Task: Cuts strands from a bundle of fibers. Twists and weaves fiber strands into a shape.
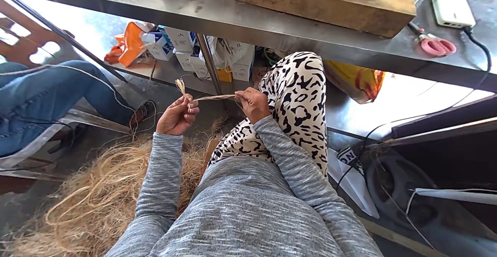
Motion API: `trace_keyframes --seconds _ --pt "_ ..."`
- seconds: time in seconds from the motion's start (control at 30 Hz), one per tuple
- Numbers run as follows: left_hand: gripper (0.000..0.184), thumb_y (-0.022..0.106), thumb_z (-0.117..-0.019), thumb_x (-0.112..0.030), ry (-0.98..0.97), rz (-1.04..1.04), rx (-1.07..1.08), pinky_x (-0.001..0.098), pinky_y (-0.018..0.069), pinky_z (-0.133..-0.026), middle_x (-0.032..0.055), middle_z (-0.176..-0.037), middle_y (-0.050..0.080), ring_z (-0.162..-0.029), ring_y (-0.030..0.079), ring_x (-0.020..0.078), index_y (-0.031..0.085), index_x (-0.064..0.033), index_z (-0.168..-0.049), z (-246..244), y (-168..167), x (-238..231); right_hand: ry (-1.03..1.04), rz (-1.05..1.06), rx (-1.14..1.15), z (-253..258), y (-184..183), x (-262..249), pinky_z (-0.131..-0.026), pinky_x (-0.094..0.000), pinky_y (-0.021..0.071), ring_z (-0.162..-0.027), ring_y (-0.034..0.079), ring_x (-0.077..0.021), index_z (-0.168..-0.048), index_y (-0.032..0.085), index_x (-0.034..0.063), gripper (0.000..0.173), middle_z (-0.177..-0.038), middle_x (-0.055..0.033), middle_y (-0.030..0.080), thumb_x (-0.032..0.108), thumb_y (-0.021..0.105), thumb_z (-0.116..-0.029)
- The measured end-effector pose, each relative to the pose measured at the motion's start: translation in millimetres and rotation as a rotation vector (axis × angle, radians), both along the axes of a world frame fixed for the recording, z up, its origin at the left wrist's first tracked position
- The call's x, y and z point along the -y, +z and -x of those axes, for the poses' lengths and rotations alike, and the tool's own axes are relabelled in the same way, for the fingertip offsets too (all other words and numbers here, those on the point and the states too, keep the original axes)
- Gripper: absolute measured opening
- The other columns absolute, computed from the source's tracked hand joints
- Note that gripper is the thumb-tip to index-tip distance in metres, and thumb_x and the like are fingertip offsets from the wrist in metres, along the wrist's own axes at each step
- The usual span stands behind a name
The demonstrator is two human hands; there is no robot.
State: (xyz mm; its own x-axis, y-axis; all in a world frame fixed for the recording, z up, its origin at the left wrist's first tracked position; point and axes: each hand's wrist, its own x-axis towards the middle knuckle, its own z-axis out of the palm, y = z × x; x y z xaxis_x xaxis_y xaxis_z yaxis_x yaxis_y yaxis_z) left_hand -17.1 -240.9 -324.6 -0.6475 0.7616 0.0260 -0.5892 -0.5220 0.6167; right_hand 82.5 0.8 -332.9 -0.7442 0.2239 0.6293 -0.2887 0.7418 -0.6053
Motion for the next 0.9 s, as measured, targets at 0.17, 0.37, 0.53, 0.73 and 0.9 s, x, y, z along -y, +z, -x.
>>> trace_keyframes --seconds 0.17,0.37,0.53,0.73,0.9 --pt "0.007 0.067 -0.0932 -0.004 -0.071 -0.188 0.098 0.0132 0.054 -0.056 0.001 -0.081 0.067 -0.064 0.066 0.0044 0.068 -0.0105 -0.094 -7.3 -5.3 -12.9 0.025 0.338 0.005 0.9 3.7 1.8 -0.074 -0.0307 0.0582 -0.076 0.069 -0.0176 -0.1 0.077 -0.0055 0.014 -0.089 -0.0166 0.073 0.002 0.066 -0.0952" --pt "0.005 0.073 -0.0905 -0.009 -0.248 -0.141 -0.048 0.0118 0.0513 -0.055 -0.0023 -0.082 0.068 -0.063 0.063 0.0015 0.071 -0.0142 -0.091 -15.0 -12.2 -41.2 0.162 1.069 0.278 -1.4 17.8 1.7 -0.054 -0.0195 0.0528 -0.054 0.056 -0.0032 -0.099 0.07 -0.0059 0.014 -0.073 -0.002 0.066 0.001 0.058 -0.1025" --pt "0.005 0.071 -0.0941 -0.017 -0.316 -0.032 -0.219 0.0122 0.049 -0.054 -0.0059 -0.082 0.069 -0.063 0.061 -0.0005 0.073 -0.0198 -0.09 -20.4 -11.5 -62.1 0.297 1.279 0.395 -1.7 16.9 6.6 -0.045 -0.0159 0.0414 -0.047 0.047 -0.0008 -0.098 0.065 -0.003 0.021 -0.065 0.003 0.057 0.003 0.047 -0.107" --pt "0.018 0.058 -0.0992 -0.006 -0.188 0.125 -0.193 0.0135 0.0517 -0.056 -0.0027 -0.083 0.071 -0.062 0.062 -0.0002 0.073 -0.0143 -0.093 -26.7 -5.8 -76.6 0.324 1.211 0.431 -3.9 17.5 7.0 -0.043 -0.0158 0.0365 -0.046 0.042 0.0009 -0.097 0.069 -0.0033 0.023 -0.064 0.003 0.059 -0.001 0.048 -0.105" --pt "0.027 0.047 -0.1029 -0.003 -0.107 0.202 -0.214 0.0137 0.0509 -0.057 -0.0029 -0.077 0.068 -0.062 0.06 0.0005 0.069 -0.0127 -0.09 -27.9 -6.1 -78.5 0.301 1.201 0.406 -2.9 16.0 8.9 -0.043 -0.0147 0.0346 -0.047 0.042 0.0027 -0.111 0.067 -0.0051 0.014 -0.074 0.0005 0.066 -0.006 0.059 -0.0986"
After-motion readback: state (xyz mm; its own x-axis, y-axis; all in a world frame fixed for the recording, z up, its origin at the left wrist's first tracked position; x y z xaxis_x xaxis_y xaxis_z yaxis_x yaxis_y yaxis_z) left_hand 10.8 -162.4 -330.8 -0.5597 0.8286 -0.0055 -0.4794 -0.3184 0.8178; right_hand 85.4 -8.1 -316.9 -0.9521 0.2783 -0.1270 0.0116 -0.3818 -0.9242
